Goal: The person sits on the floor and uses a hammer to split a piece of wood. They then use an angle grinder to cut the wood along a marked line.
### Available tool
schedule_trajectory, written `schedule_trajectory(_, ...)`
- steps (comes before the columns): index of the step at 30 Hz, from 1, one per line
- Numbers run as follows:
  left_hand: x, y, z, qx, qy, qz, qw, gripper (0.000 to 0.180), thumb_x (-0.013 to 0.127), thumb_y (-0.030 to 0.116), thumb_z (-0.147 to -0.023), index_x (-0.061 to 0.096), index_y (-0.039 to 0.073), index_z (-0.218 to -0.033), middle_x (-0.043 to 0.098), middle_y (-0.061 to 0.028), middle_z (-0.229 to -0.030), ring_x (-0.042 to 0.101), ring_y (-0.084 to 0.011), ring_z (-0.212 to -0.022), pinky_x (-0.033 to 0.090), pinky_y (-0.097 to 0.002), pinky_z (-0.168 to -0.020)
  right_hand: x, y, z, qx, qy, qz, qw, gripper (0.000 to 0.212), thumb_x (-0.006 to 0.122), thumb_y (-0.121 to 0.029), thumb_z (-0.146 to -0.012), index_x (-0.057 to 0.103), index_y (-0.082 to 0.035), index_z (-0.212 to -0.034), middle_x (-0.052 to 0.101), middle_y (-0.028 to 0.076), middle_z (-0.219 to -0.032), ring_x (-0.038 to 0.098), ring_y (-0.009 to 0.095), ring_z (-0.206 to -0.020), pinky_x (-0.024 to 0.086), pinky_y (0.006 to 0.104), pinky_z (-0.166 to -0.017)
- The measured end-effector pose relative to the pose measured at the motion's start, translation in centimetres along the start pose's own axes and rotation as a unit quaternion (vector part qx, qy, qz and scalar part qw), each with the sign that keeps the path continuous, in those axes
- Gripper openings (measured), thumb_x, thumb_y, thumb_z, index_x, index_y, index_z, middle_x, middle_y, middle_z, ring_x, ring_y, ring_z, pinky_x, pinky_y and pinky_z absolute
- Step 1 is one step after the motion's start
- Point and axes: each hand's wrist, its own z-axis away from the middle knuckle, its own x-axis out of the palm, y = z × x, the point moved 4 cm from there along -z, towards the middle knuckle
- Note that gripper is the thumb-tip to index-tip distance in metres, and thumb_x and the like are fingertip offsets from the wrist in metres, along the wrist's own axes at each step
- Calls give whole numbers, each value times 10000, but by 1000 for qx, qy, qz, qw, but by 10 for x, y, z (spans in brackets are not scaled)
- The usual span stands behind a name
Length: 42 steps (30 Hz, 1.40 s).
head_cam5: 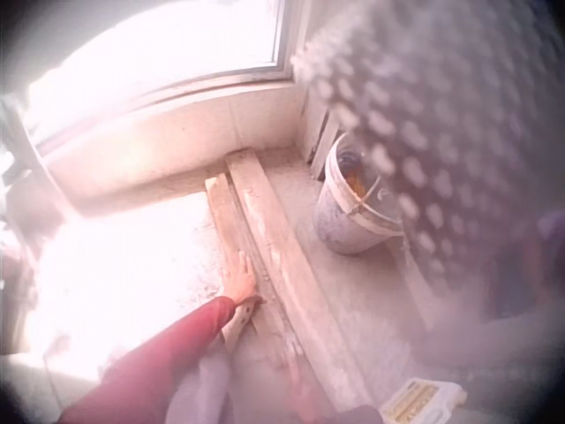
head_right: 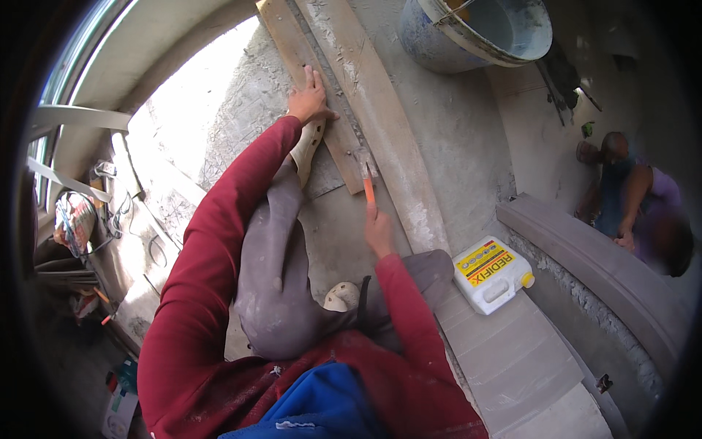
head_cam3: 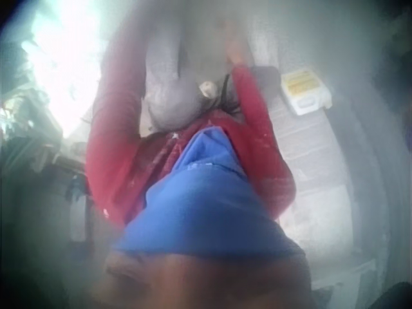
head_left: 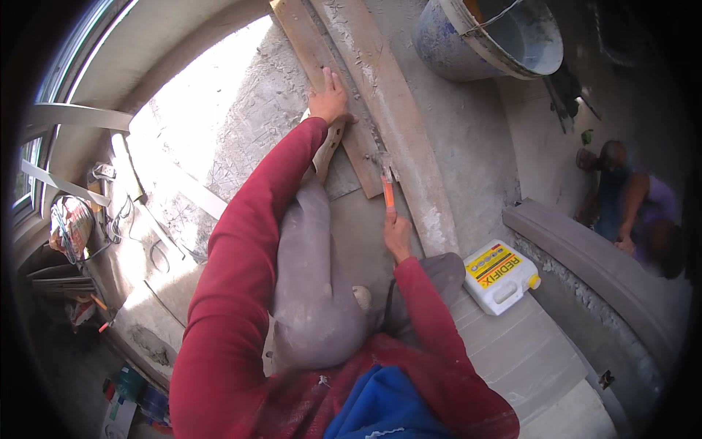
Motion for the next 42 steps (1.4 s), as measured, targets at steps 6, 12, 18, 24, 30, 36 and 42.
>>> schedule_trajectory(6, 2, -3, -7, 1, 20, 26, 999, 1440, 876, 659, -655, 116, -102, -1613, 56, -326, -1702, 382, -488, -1486, 352, -629, -1171, -68, -24, 10, -122, 73, -349, 926, 757, 338, -774, -1010, 501, -69, -787, 489, 20, -622, 460, 155, -497, 421, 344, -519)
schedule_trajectory(12, 0, -3, -3, -1, 19, 17, 1000, 1433, 876, 655, -658, 122, -106, -1611, 66, -324, -1702, 364, -486, -1496, 345, -620, -1180, -13, -8, 10, -44, 23, -59, 997, 668, 431, -555, -1071, 627, 61, -899, 532, 235, -613, 543, 376, -517, 421, 504, -547)
schedule_trajectory(18, -2, -2, -2, -3, 25, 14, 1000, 1436, 874, 653, -662, 113, -108, -1613, 67, -327, -1701, 364, -482, -1498, 338, -614, -1188, -53, -8, 21, -19, 16, -324, 946, 734, 313, -704, -1048, 568, -51, -829, 439, 28, -587, 443, 177, -486, 381, 363, -488)
schedule_trajectory(24, 1, -4, -5, 5, 29, 6, 1000, 1434, 877, 649, -663, 109, -101, -1614, 57, -318, -1705, 390, -485, -1481, 347, -620, -1181, -13, -26, 1, -204, 84, -138, 966, 730, 319, -699, -1057, 571, -37, -882, 451, 17, -592, 443, 154, -493, 361, 335, -487)
schedule_trajectory(30, 0, -5, -5, 4, 21, 24, 999, 1433, 879, 644, -663, 107, -101, -1614, 54, -324, -1703, 420, -495, -1459, 348, -619, -1180, -19, -5, 15, 57, -80, -184, 978, 732, 315, -721, -1049, 543, -44, -887, 465, 6, -630, 435, 156, -504, 347, 301, -501)
schedule_trajectory(36, 3, -4, -3, 7, 20, 26, 999, 1419, 875, 644, -669, 123, -104, -1611, 45, -329, -1701, 427, -506, -1448, 355, -611, -1179, -32, -29, 8, -251, 74, -249, 933, 638, 424, -553, -1067, 528, -24, -726, 445, 72, -641, 489, 166, -545, 386, 369, -496)
schedule_trajectory(42, -12, -3, -7, 0, 37, 16, 999, 1422, 871, 646, -674, 114, -108, -1612, 27, -322, -1705, 424, -478, -1461, 350, -603, -1185, -25, -5, 3, 38, -40, -66, 996, 612, 436, -513, -1084, 551, 4, -778, 475, 89, -618, 508, 203, -543, 394, 394, -494)
